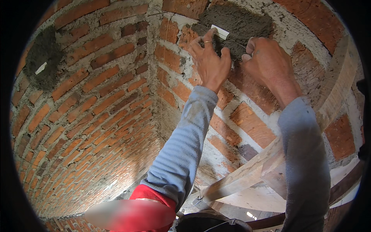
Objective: The person scoops mortar from a bucket with a trowel and applies it to a brick wall, smoothing the surface. The person also places a small white rectangular object into the mortar and continues to spread and level the material.
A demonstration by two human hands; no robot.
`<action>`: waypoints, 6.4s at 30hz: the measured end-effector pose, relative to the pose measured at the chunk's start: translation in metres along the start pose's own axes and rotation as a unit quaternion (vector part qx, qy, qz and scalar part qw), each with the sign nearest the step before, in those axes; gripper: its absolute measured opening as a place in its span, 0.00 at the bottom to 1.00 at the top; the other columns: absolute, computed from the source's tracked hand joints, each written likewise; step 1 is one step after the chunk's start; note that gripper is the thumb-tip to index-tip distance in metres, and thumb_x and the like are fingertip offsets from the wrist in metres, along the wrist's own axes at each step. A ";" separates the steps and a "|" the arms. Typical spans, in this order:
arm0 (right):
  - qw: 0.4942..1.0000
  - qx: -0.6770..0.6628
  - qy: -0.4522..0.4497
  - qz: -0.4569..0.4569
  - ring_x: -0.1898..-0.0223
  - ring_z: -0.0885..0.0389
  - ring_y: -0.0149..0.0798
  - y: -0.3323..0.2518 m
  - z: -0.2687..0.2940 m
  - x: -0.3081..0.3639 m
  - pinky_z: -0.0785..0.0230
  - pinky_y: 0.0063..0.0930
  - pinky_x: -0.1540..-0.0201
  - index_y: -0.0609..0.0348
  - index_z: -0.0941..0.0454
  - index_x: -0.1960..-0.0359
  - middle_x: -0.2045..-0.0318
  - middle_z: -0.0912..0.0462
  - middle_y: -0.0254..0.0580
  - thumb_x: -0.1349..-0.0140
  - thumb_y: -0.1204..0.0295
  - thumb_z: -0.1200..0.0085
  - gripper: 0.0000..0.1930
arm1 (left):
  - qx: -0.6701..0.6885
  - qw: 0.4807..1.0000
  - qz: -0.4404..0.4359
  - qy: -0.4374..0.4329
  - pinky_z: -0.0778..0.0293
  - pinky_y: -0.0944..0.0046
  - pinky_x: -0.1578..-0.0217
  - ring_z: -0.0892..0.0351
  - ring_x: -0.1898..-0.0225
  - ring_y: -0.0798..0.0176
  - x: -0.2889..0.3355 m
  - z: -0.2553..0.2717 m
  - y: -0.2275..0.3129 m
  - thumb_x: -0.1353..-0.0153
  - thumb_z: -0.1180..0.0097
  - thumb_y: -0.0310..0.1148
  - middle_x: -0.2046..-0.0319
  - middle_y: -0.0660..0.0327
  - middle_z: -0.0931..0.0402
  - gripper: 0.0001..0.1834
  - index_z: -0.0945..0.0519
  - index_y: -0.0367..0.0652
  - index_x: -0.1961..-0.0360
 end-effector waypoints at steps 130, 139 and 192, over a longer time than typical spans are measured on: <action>0.943 -0.222 -0.239 0.056 0.60 0.16 0.51 0.133 0.065 0.446 0.23 0.46 0.58 0.54 0.18 0.64 0.62 0.17 0.46 0.49 0.70 0.33 0.11 | 0.077 0.946 0.270 -0.163 0.23 0.64 0.56 0.17 0.61 0.65 0.359 0.306 -0.081 0.30 0.41 0.30 0.64 0.59 0.14 0.08 0.13 0.36 0.60; 0.852 -0.467 -0.237 -0.006 0.73 0.18 0.45 0.026 0.034 0.334 0.26 0.39 0.66 0.62 0.27 0.65 0.76 0.20 0.44 0.42 0.62 0.27 0.21 | -0.056 0.967 0.143 -0.205 0.26 0.67 0.67 0.21 0.72 0.66 0.247 0.333 0.033 0.33 0.35 0.30 0.73 0.57 0.18 0.07 0.13 0.35 0.60; 0.901 -0.075 -0.130 0.406 0.63 0.12 0.41 -0.169 0.007 0.295 0.21 0.37 0.63 0.54 0.19 0.60 0.64 0.15 0.43 0.36 0.68 0.44 0.07 | 0.036 0.981 0.072 0.178 0.32 0.57 0.32 0.28 0.33 0.55 0.192 0.443 0.095 0.53 0.52 0.14 0.32 0.48 0.31 0.45 0.37 0.32 0.26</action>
Point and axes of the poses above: each hand's wrist, its own x-axis away from the middle knuckle, its own z-axis out of the back of the hand, y = z × x, the point moved 7 cm from there along -x, towards the middle knuckle
